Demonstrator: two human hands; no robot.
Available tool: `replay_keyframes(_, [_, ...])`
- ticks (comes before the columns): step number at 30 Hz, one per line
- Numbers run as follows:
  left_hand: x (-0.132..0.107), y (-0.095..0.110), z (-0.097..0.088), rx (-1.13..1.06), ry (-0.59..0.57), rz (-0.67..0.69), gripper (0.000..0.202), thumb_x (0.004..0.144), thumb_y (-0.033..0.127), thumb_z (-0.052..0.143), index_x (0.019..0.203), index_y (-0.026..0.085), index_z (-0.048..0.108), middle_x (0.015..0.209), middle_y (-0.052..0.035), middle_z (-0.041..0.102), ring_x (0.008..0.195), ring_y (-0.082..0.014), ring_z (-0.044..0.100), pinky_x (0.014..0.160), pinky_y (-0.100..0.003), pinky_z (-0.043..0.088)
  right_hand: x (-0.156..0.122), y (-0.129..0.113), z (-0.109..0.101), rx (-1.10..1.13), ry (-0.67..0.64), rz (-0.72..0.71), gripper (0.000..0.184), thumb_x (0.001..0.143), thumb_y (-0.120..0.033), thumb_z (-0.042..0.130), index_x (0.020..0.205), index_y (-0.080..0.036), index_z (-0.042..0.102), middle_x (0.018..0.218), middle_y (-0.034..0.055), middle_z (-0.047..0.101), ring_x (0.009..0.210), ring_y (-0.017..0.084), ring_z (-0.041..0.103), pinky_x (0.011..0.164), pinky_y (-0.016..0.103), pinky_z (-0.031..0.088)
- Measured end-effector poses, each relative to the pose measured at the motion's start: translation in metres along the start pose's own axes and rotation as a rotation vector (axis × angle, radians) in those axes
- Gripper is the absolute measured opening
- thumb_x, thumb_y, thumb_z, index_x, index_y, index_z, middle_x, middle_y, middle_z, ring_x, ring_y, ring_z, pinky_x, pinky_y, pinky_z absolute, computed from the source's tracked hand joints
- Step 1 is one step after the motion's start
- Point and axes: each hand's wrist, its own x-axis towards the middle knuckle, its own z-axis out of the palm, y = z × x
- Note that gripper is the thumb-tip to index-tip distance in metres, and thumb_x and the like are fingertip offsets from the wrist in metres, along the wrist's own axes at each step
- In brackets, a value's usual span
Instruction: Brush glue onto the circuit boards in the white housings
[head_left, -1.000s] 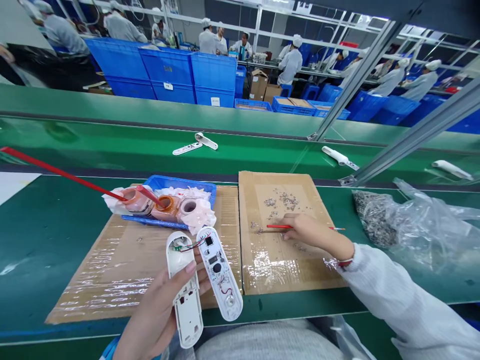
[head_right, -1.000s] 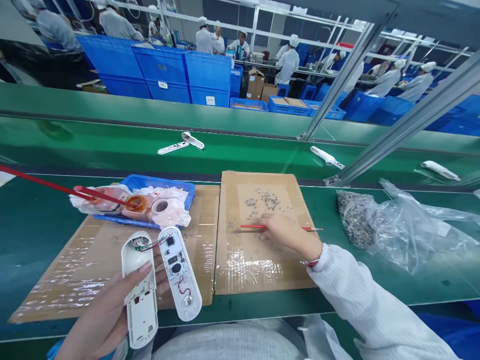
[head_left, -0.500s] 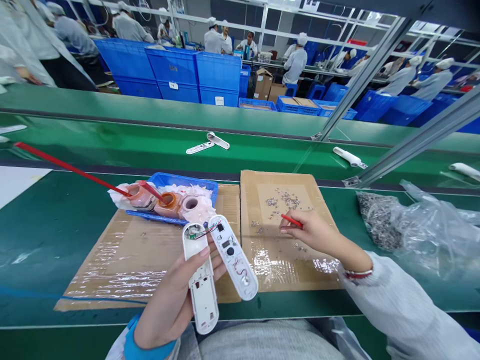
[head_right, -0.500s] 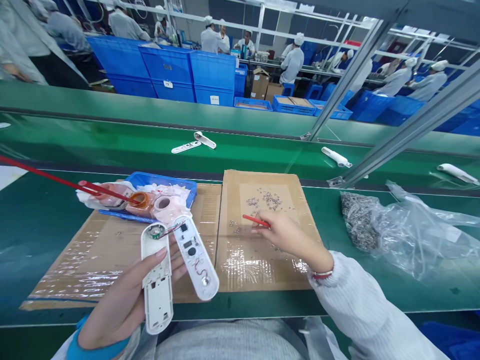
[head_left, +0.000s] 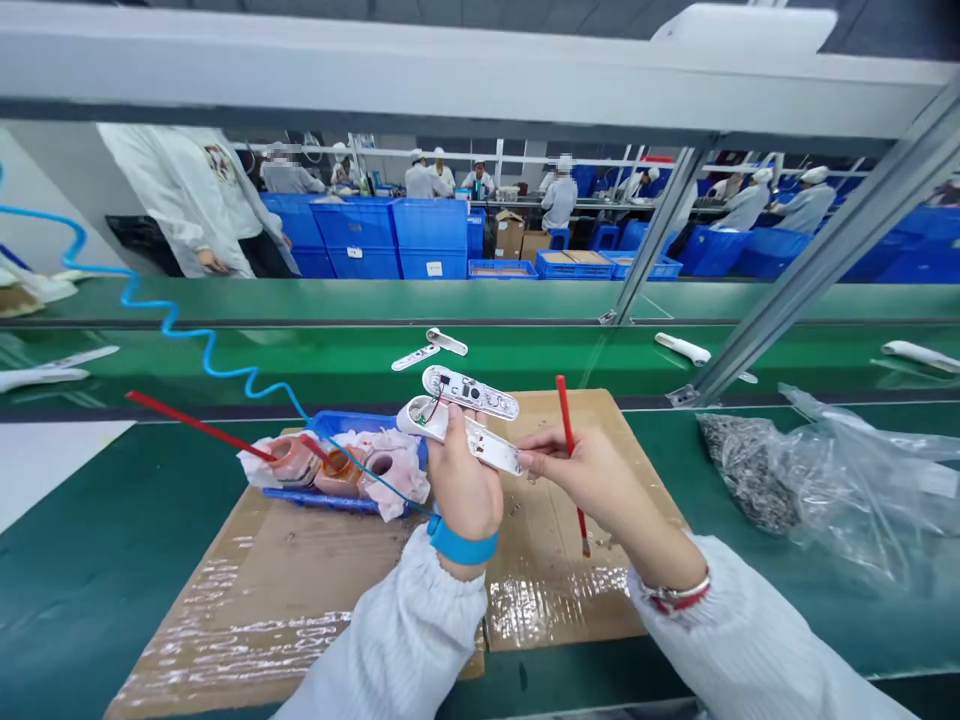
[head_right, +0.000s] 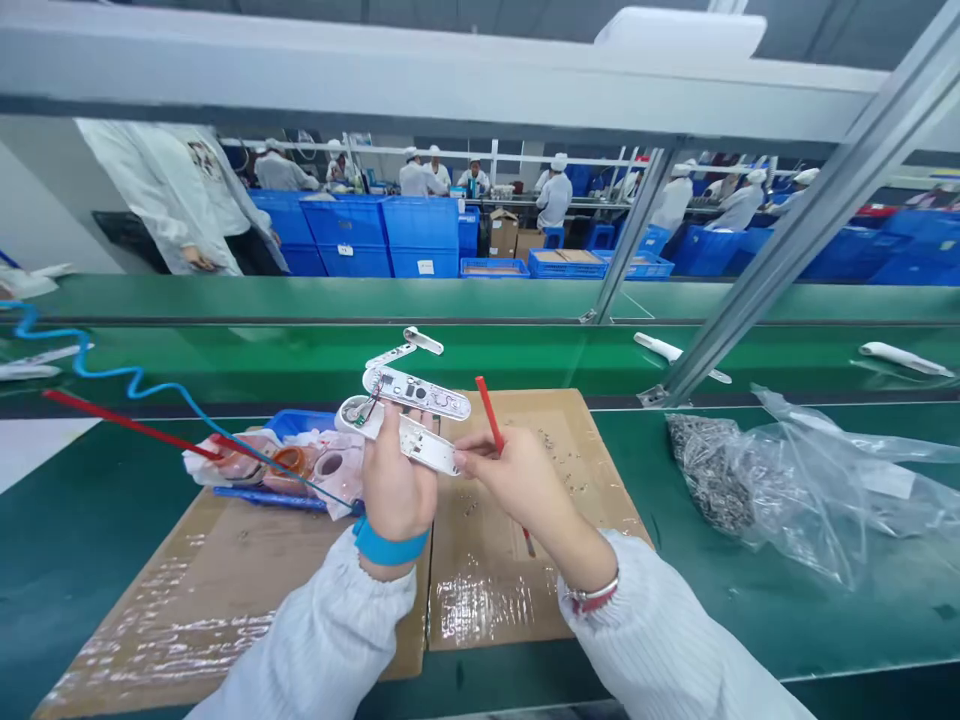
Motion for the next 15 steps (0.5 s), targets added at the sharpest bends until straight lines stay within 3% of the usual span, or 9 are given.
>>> replay_keyframes(4, [-0.003, -0.005, 0.006, 0.028, 0.053, 0.100, 0.047, 0.091, 0.037, 0.047, 0.134, 0.021, 0.041, 0.147, -0.0052, 0.038, 0.132, -0.0182, 0.039, 0.105, -0.027, 0.039, 0.009, 0.006, 0.002, 0.007, 0.080, -0.009, 0.006, 0.072, -0.020, 0.065, 0.074, -0.015, 0.068, 0.069, 0.0036, 0.066, 0.064, 0.015, 0.057, 0.061, 0.028, 0.042])
replay_keyframes(15, [-0.011, -0.014, 0.013, 0.165, 0.101, 0.156, 0.055, 0.091, 0.046, 0.043, 0.140, 0.024, 0.031, 0.146, -0.0055, 0.040, 0.129, -0.0189, 0.043, 0.104, -0.029, 0.040, 0.008, 0.008, -0.001, 0.121, 0.128, 0.004, 0.007, 0.067, -0.022, 0.067, 0.067, -0.015, 0.065, 0.068, 0.0031, 0.063, 0.068, 0.016, 0.055, 0.064, 0.028, 0.040])
